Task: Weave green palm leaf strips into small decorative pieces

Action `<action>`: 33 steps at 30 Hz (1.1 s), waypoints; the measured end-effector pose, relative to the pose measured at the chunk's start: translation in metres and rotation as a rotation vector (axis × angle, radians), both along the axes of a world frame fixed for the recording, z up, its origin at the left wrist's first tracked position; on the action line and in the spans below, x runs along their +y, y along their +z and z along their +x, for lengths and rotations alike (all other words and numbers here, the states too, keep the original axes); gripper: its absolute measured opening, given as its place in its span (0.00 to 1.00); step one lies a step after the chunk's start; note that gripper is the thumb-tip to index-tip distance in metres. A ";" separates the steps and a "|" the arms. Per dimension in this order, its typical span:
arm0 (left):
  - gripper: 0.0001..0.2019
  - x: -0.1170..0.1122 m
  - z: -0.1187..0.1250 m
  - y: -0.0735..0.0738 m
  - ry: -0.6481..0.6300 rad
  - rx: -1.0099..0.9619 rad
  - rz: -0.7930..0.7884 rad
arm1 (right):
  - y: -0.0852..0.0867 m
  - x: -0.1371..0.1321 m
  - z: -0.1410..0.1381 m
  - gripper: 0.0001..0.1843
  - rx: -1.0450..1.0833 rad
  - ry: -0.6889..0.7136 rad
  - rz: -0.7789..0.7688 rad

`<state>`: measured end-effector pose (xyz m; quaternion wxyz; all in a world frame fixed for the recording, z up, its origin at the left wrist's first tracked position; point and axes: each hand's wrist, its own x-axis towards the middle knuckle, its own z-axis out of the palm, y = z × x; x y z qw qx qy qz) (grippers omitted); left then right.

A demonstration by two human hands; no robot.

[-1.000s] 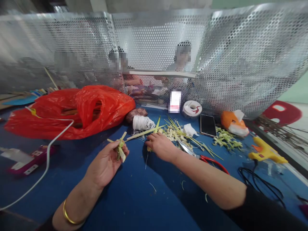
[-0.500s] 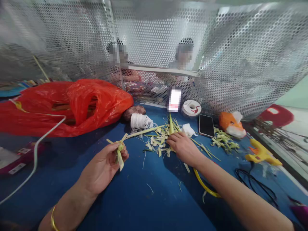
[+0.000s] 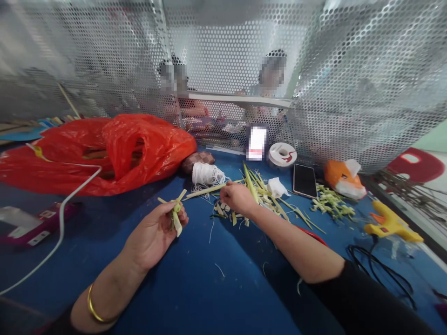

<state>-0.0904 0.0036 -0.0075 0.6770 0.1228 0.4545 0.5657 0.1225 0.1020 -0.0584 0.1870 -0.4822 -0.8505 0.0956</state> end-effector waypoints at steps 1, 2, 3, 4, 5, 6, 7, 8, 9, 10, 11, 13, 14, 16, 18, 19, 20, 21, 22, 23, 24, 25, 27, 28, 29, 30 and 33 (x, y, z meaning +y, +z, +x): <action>0.11 0.000 0.000 0.000 0.002 0.000 0.000 | 0.002 -0.003 0.002 0.07 0.009 0.015 0.001; 0.11 0.000 0.000 0.000 0.005 0.000 0.002 | 0.005 -0.008 0.004 0.07 0.018 0.025 0.005; 0.11 0.001 0.000 0.000 0.010 0.000 0.004 | 0.009 -0.014 0.006 0.07 0.028 0.030 0.011; 0.11 0.001 0.000 0.000 0.014 -0.002 0.003 | 0.013 -0.022 0.009 0.08 0.040 0.026 0.015; 0.11 0.001 0.000 0.000 0.019 -0.006 0.002 | 0.018 -0.030 0.013 0.08 0.053 0.020 0.017; 0.11 0.001 0.000 0.000 0.021 -0.010 0.000 | 0.022 -0.040 0.016 0.08 0.067 0.020 0.012; 0.11 0.001 0.000 -0.001 0.020 -0.015 -0.001 | 0.027 -0.050 0.021 0.08 0.080 0.020 0.007; 0.11 0.002 0.000 -0.001 0.017 -0.017 -0.004 | 0.032 -0.060 0.025 0.09 0.087 0.029 -0.004; 0.10 0.002 -0.001 -0.001 0.015 -0.017 -0.007 | 0.037 -0.071 0.030 0.09 0.104 0.037 -0.012; 0.10 0.002 -0.001 -0.001 0.014 -0.015 -0.011 | 0.042 -0.081 0.035 0.09 0.140 0.048 -0.040; 0.10 0.002 -0.001 -0.001 0.015 -0.011 -0.015 | 0.046 -0.091 0.041 0.09 0.166 0.047 -0.058; 0.11 0.003 0.000 -0.001 0.021 -0.009 -0.015 | 0.051 -0.106 0.051 0.10 0.222 0.044 -0.108; 0.11 0.003 0.000 -0.001 0.025 -0.012 -0.008 | 0.051 -0.112 0.056 0.11 0.239 0.049 -0.158; 0.11 0.003 0.002 -0.002 0.020 -0.019 0.006 | 0.048 -0.116 0.066 0.13 0.233 0.029 -0.190; 0.11 0.003 0.003 -0.003 0.010 -0.023 0.009 | 0.042 -0.112 0.072 0.11 0.145 -0.076 -0.027; 0.10 0.003 0.004 -0.003 0.006 -0.024 0.007 | 0.038 -0.108 0.075 0.11 0.073 -0.156 0.124; 0.10 0.003 0.004 -0.003 0.004 -0.024 0.004 | 0.035 -0.102 0.075 0.12 -0.002 -0.231 0.247; 0.10 0.003 0.004 -0.003 0.003 -0.024 0.000 | 0.033 -0.096 0.075 0.12 -0.060 -0.266 0.307; 0.10 0.003 0.004 -0.003 0.003 -0.024 -0.003 | 0.032 -0.090 0.072 0.11 -0.098 -0.276 0.329; 0.10 0.003 0.004 -0.003 0.004 -0.021 -0.007 | 0.032 -0.084 0.068 0.11 -0.114 -0.264 0.330; 0.10 0.004 0.004 -0.003 0.003 -0.017 -0.012 | 0.032 -0.078 0.062 0.13 -0.113 -0.228 0.327; 0.10 0.004 0.004 -0.003 0.003 -0.013 -0.015 | 0.032 -0.073 0.054 0.12 -0.096 -0.184 0.325; 0.09 0.004 0.003 -0.003 0.004 -0.008 -0.022 | 0.030 -0.062 0.035 0.13 -0.038 -0.096 0.279; 0.09 0.004 0.003 -0.003 0.005 -0.009 -0.027 | 0.028 -0.057 0.024 0.12 -0.015 -0.076 0.203; 0.09 0.004 0.003 -0.002 0.005 -0.012 -0.030 | 0.024 -0.051 0.013 0.09 -0.013 -0.060 0.156; 0.08 0.004 0.003 -0.002 0.004 -0.017 -0.031 | 0.020 -0.045 0.003 0.07 -0.013 -0.056 0.122; 0.07 0.003 0.004 -0.002 -0.004 -0.024 -0.025 | 0.006 -0.029 -0.022 0.03 -0.002 -0.074 0.034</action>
